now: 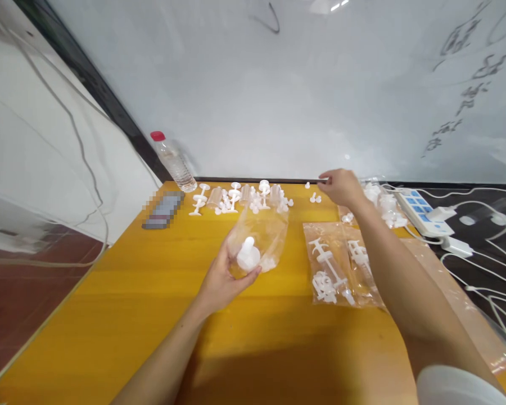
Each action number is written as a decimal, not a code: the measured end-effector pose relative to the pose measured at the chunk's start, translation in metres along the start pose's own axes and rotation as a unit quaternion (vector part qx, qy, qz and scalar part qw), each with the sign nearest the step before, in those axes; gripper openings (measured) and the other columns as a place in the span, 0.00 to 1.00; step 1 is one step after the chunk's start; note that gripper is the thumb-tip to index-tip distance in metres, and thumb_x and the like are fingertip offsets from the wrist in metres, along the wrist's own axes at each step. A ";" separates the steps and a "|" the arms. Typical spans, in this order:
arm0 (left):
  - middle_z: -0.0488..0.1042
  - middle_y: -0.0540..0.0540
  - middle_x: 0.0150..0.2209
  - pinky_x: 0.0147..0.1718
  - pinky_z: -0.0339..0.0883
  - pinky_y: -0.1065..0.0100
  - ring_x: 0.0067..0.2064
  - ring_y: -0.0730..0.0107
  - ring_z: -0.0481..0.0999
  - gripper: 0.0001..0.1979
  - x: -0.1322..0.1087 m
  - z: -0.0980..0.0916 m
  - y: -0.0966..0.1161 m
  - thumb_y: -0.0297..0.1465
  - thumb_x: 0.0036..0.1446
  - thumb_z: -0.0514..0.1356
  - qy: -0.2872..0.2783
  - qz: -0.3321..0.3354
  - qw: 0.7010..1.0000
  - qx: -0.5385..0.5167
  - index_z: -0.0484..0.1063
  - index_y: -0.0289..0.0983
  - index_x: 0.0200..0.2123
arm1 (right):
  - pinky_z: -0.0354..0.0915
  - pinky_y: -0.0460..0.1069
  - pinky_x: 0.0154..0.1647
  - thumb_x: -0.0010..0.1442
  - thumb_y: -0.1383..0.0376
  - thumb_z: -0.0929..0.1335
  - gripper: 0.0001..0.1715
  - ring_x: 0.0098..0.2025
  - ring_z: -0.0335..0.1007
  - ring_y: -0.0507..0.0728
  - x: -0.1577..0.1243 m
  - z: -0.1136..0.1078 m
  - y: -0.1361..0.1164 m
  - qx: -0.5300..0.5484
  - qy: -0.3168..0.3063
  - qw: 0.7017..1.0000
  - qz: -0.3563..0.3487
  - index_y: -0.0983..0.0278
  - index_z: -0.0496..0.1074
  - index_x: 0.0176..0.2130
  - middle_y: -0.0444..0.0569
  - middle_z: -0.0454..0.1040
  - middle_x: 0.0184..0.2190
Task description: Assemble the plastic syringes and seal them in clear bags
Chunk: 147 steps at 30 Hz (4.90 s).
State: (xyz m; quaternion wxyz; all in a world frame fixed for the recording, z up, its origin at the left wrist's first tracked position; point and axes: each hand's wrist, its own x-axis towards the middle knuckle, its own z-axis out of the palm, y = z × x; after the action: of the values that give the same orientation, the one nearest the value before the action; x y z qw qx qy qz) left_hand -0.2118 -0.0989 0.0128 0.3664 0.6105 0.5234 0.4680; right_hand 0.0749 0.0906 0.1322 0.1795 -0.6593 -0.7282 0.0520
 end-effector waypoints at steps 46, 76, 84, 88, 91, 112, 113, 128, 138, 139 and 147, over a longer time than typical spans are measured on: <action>0.80 0.41 0.52 0.51 0.77 0.59 0.49 0.56 0.82 0.49 -0.002 0.001 -0.005 0.31 0.53 0.70 0.004 -0.006 1.000 0.020 0.50 0.41 0.73 | 0.66 0.52 0.24 0.65 0.57 0.71 0.07 0.26 0.73 0.56 -0.139 -0.083 -0.097 0.096 0.058 0.914 -0.389 0.50 0.82 0.38 0.44 0.79 0.30; 0.78 0.42 0.56 0.52 0.75 0.60 0.52 0.57 0.82 0.51 -0.003 -0.002 -0.005 0.29 0.54 0.69 -0.011 -0.019 0.999 0.032 0.45 0.45 0.75 | 0.65 0.48 0.25 0.61 0.56 0.74 0.08 0.23 0.70 0.52 -0.083 -0.062 -0.070 0.139 0.130 0.943 -0.273 0.55 0.82 0.40 0.44 0.79 0.26; 0.79 0.40 0.53 0.56 0.74 0.56 0.52 0.57 0.81 0.51 -0.004 0.003 0.015 0.34 0.55 0.70 -0.016 -0.022 0.998 -0.061 0.43 0.42 0.75 | 0.62 0.50 0.26 0.66 0.55 0.70 0.18 0.25 0.66 0.53 -0.141 -0.068 -0.095 0.059 0.080 0.930 -0.353 0.56 0.78 0.54 0.45 0.73 0.26; 0.80 0.42 0.50 0.55 0.74 0.58 0.50 0.62 0.82 0.54 -0.012 0.004 0.033 0.36 0.55 0.71 -0.056 -0.042 0.989 -0.134 0.41 0.40 0.75 | 0.72 0.50 0.34 0.60 0.52 0.75 0.36 0.32 0.73 0.53 -0.161 -0.037 -0.062 0.299 0.088 0.933 -0.181 0.53 0.69 0.64 0.48 0.78 0.39; 0.79 0.42 0.51 0.51 0.76 0.60 0.48 0.63 0.82 0.54 -0.022 0.003 0.039 0.39 0.53 0.72 -0.126 -0.065 0.973 -0.180 0.44 0.41 0.74 | 0.76 0.54 0.44 0.59 0.49 0.75 0.33 0.40 0.78 0.56 -0.175 0.006 -0.050 0.489 -0.069 0.863 -0.107 0.57 0.73 0.60 0.51 0.79 0.47; 0.84 0.42 0.41 0.41 0.78 0.62 0.42 0.61 0.83 0.29 0.012 0.010 0.013 0.45 0.42 0.77 -0.053 -0.193 0.951 -0.236 0.80 0.37 0.46 | 0.69 0.49 0.42 0.63 0.48 0.72 0.20 0.34 0.76 0.53 -0.178 0.084 -0.027 0.598 -0.200 0.776 -0.028 0.62 0.78 0.35 0.46 0.80 0.32; 0.84 0.43 0.40 0.40 0.78 0.62 0.40 0.62 0.83 0.28 0.013 0.010 0.011 0.45 0.43 0.77 -0.055 -0.193 0.950 -0.238 0.81 0.37 0.45 | 0.70 0.50 0.43 0.63 0.48 0.72 0.20 0.36 0.76 0.54 -0.178 0.085 -0.026 0.593 -0.202 0.779 -0.035 0.62 0.78 0.35 0.47 0.81 0.33; 0.84 0.42 0.34 0.41 0.76 0.64 0.36 0.63 0.83 0.24 0.021 0.005 0.044 0.49 0.42 0.75 0.046 -0.159 0.970 -0.176 0.80 0.34 0.32 | 0.77 0.55 0.44 0.61 0.47 0.73 0.21 0.40 0.82 0.58 -0.191 0.085 -0.028 0.652 -0.178 0.737 0.002 0.62 0.78 0.39 0.52 0.82 0.44; 0.83 0.45 0.31 0.40 0.75 0.68 0.33 0.68 0.81 0.15 0.027 0.010 0.044 0.41 0.45 0.74 0.041 -0.154 0.975 -0.154 0.80 0.35 0.28 | 0.76 0.51 0.40 0.59 0.46 0.74 0.21 0.37 0.79 0.56 -0.193 0.083 -0.028 0.648 -0.164 0.743 0.021 0.61 0.77 0.37 0.48 0.80 0.37; 0.83 0.45 0.31 0.40 0.75 0.68 0.33 0.68 0.81 0.15 0.027 0.007 0.043 0.41 0.46 0.74 0.042 -0.156 0.974 -0.161 0.80 0.35 0.28 | 0.75 0.51 0.39 0.59 0.46 0.75 0.21 0.36 0.79 0.55 -0.192 0.085 -0.026 0.655 -0.163 0.737 0.032 0.61 0.77 0.36 0.47 0.80 0.36; 0.84 0.44 0.38 0.32 0.77 0.67 0.33 0.63 0.84 0.28 0.016 0.008 0.013 0.49 0.46 0.74 -0.035 -0.178 0.954 -0.240 0.77 0.37 0.44 | 0.68 0.45 0.31 0.60 0.46 0.74 0.22 0.29 0.72 0.50 -0.187 0.097 -0.022 0.640 -0.164 0.746 0.080 0.62 0.75 0.33 0.44 0.76 0.30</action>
State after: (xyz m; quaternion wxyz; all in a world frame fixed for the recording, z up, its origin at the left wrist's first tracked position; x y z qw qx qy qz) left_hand -0.2000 -0.0852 0.0259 0.5975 0.4178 0.4824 0.4855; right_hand 0.0341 -0.0798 0.0125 0.4326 -0.4271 -0.4866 0.6274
